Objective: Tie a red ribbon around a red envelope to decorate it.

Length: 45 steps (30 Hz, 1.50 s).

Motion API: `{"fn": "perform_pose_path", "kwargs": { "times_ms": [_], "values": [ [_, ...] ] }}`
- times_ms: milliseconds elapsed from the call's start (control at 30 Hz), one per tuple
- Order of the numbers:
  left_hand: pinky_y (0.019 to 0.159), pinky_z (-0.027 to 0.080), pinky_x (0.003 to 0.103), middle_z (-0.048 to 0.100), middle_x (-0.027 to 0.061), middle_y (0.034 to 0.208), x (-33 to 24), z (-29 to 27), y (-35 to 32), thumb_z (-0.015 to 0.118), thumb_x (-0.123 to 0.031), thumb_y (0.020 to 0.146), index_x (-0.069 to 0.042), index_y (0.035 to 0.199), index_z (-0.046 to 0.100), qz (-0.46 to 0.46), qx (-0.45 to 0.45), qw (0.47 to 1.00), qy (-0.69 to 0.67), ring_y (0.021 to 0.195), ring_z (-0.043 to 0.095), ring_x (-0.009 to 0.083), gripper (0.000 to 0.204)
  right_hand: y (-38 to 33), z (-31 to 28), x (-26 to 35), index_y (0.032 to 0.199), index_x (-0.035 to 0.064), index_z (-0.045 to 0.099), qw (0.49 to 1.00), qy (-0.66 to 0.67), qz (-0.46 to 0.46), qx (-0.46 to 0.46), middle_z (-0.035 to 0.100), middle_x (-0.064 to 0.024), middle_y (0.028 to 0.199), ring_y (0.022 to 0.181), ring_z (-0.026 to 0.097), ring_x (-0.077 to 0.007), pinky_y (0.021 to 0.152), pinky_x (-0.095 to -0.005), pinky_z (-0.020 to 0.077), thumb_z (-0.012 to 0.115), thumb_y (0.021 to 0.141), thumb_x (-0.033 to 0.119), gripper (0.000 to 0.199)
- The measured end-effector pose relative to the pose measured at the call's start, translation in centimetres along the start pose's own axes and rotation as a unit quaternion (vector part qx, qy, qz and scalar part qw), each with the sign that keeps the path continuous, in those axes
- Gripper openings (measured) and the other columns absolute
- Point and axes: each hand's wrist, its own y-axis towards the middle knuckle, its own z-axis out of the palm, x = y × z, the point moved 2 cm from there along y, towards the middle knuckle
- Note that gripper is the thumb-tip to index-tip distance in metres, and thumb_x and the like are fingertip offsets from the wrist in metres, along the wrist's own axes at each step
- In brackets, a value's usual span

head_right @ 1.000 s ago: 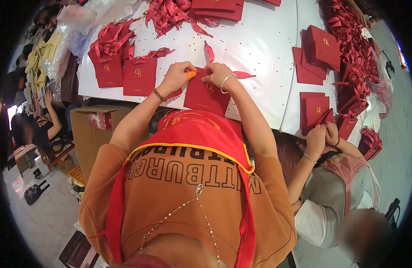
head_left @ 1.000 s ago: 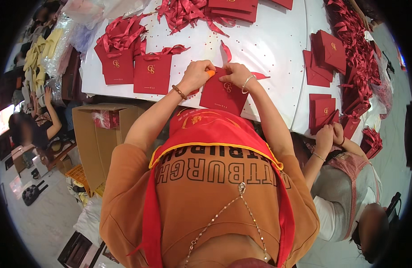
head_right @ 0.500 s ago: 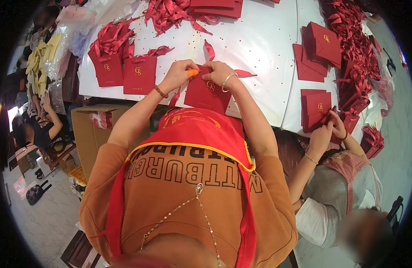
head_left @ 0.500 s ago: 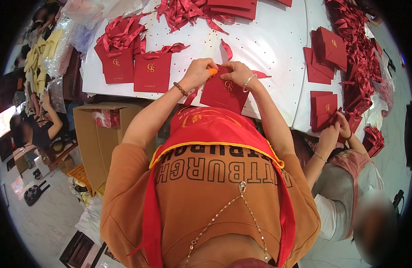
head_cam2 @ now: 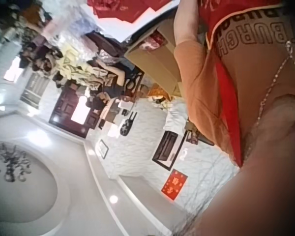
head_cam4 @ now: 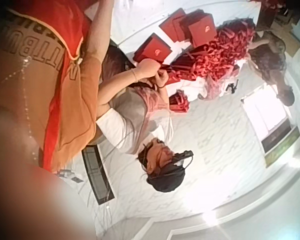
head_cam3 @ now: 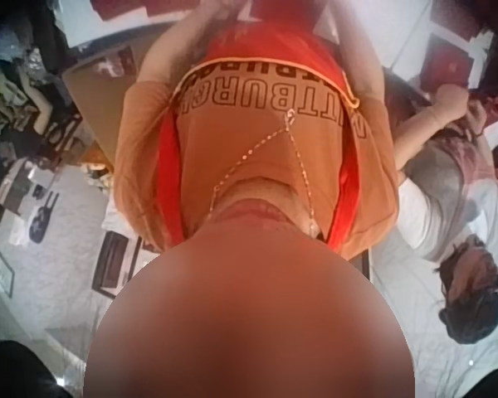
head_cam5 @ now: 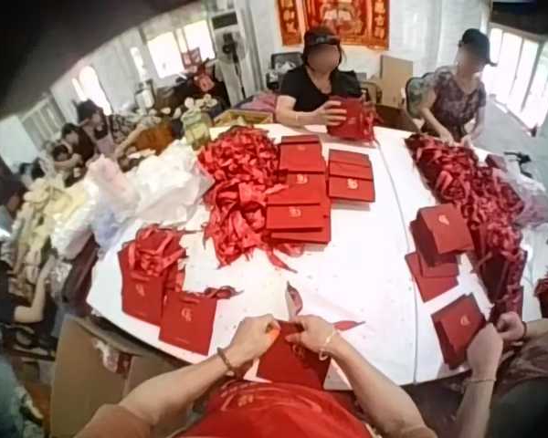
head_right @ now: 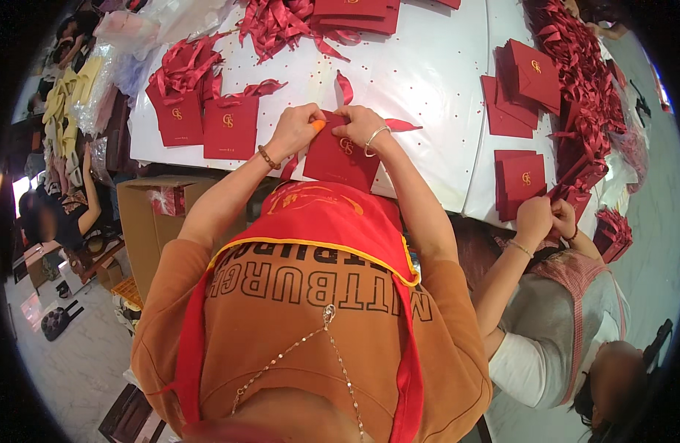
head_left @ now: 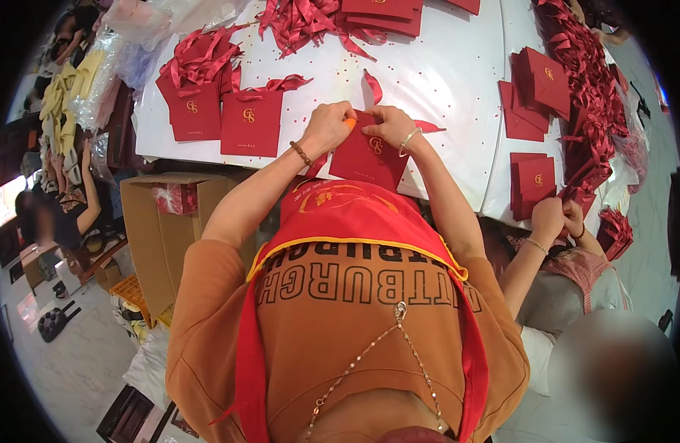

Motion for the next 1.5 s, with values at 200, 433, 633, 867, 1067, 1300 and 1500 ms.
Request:
{"fn": "perform_pose_path", "kwargs": {
  "times_ms": [200,433,633,867,1067,1300,1500],
  "values": [
    [0.054,0.044,0.028,0.061,0.012,0.067,0.3,-0.5,0.0,0.058,-0.008,0.073,0.0,0.08,0.061,0.013,0.003,1.0,-0.027,0.058,0.058,0.0172,0.011,0.3,0.2,-0.1,0.104,0.0108,0.06,0.999,0.033,-0.007,-0.005,0.063,-0.0117,0.092,0.085,0.06,-0.025,0.074,-0.0335,0.046,0.067,0.069,0.026,0.039],
    [0.054,0.044,0.027,0.062,0.0109,0.069,0.9,0.5,0.0,0.059,-0.008,0.074,0.0,0.081,0.062,0.005,0.021,0.999,-0.027,0.058,0.057,0.015,0.011,0.0,0.3,0.3,0.104,0.0126,0.061,1.0,0.006,0.006,-0.005,0.063,-0.0105,0.093,0.086,0.06,-0.0249,0.076,-0.0332,0.0455,0.067,0.07,0.025,0.037],
    [0.053,0.044,0.027,0.062,0.0106,0.069,0.5,0.3,0.0,0.058,-0.008,0.075,0.0,0.083,0.061,-0.016,0.005,0.996,-0.09,0.057,0.056,0.0151,0.012,0.0,0.1,-0.1,0.103,0.0101,0.061,0.999,0.05,-0.002,-0.008,0.063,-0.0118,0.091,0.084,0.06,-0.0244,0.075,-0.0328,0.0455,0.067,0.07,0.022,0.036],
    [0.06,0.047,0.037,0.062,0.0169,0.074,-0.5,0.7,-0.5,0.054,-0.008,0.076,-0.001,0.083,0.059,0.035,-0.049,0.998,-0.014,0.067,0.061,0.0313,0.011,0.7,0.5,-1.2,0.101,0.0062,0.06,0.996,0.093,-0.005,-0.005,0.062,-0.0133,0.088,0.081,0.059,-0.0244,0.072,-0.0321,0.0454,0.068,0.069,0.019,0.035],
    [0.061,0.047,0.039,0.062,0.018,0.075,-0.1,0.9,-0.7,0.052,-0.008,0.076,-0.001,0.083,0.058,0.017,-0.016,1.0,-0.019,0.069,0.06,0.0336,0.011,0.7,0.6,-1.1,0.102,0.0066,0.06,0.997,0.08,-0.016,-0.018,0.062,-0.0133,0.091,0.084,0.059,-0.0249,0.075,-0.0323,0.0456,0.068,0.069,0.019,0.036],
    [0.062,0.047,0.041,0.061,0.0197,0.072,-0.7,1.4,-0.6,0.05,-0.008,0.076,0.0,0.082,0.057,0.082,-0.02,0.992,0.096,0.069,0.06,0.0344,0.012,0.3,0.6,0.2,0.102,0.0075,0.06,0.999,0.001,-0.01,-0.034,0.063,-0.013,0.092,0.085,0.06,-0.0255,0.076,-0.0334,0.0461,0.067,0.069,0.022,0.037],
    [0.061,0.047,0.038,0.062,0.0171,0.073,0.0,0.8,-0.8,0.053,-0.008,0.076,-0.001,0.083,0.059,0.082,-0.046,0.995,0.046,0.067,0.061,0.0309,0.011,0.5,0.5,-0.4,0.097,0.007,0.061,0.999,0.023,-0.021,-0.034,0.063,-0.0114,0.089,0.084,0.06,-0.0243,0.075,-0.0334,0.0463,0.068,0.068,0.024,0.034]
  ]
}}
